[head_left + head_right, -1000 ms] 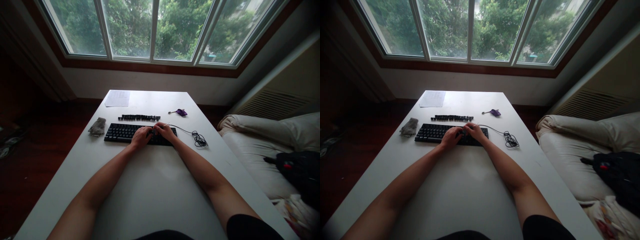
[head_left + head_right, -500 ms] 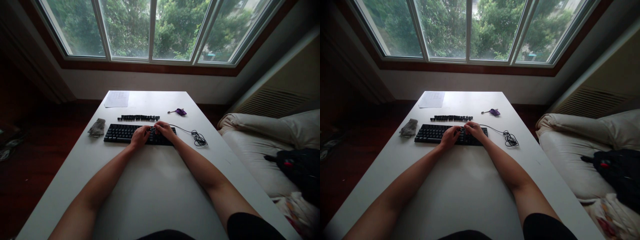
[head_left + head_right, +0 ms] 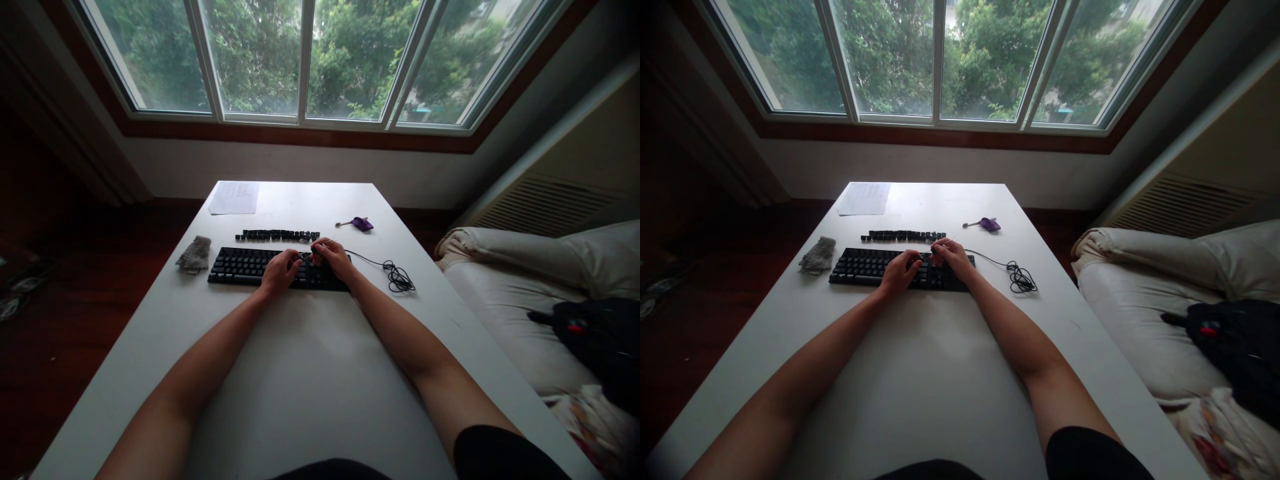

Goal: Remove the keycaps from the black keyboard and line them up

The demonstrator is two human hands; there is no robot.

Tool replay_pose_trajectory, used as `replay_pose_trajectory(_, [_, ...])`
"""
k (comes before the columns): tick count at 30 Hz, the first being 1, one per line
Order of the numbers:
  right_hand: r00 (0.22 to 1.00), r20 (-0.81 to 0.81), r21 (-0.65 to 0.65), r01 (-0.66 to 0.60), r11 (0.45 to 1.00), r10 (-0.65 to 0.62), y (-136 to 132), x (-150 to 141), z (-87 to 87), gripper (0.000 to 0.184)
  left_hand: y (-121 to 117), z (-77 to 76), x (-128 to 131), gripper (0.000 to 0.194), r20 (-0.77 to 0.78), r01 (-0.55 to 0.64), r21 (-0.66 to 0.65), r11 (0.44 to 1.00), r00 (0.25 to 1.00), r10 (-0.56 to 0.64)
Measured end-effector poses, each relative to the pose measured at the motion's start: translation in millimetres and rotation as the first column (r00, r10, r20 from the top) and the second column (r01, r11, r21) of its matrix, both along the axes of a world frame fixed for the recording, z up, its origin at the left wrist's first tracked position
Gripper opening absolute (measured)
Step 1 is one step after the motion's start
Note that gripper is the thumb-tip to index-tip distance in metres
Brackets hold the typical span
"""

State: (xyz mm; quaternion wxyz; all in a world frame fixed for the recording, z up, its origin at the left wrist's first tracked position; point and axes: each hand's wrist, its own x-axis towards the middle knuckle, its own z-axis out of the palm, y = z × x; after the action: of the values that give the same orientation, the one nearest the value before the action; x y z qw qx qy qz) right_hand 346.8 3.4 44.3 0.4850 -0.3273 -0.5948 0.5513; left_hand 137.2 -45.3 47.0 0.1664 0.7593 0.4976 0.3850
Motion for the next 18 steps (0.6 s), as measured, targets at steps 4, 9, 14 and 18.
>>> replay_pose_trajectory(4, [1.0,0.022,-0.007,0.004,1.0,-0.003,0.1,-0.3,1.0,0.042,2.5,1.4,-1.0,0.022,0.055,-0.007,-0.045,0.999,0.998,0.009])
replay_pose_trajectory(9, [1.0,0.003,0.002,-0.012,1.0,0.012,0.0,-0.6,0.8,0.039,6.2,2.6,-2.7,0.02,0.098,0.004,-0.078,0.997,0.995,0.004])
replay_pose_trajectory(14, [1.0,-0.008,0.017,-0.005,1.0,0.005,-0.6,-0.6,0.7,0.037,7.8,3.5,-4.0,0.021,0.123,0.015,-0.104,0.994,0.992,-0.002])
replay_pose_trajectory(18, [1.0,0.013,0.009,0.002,1.0,-0.002,-1.2,-0.4,1.8,0.041,8.6,3.4,-4.7,0.022,0.161,0.029,-0.113,0.993,0.987,-0.01])
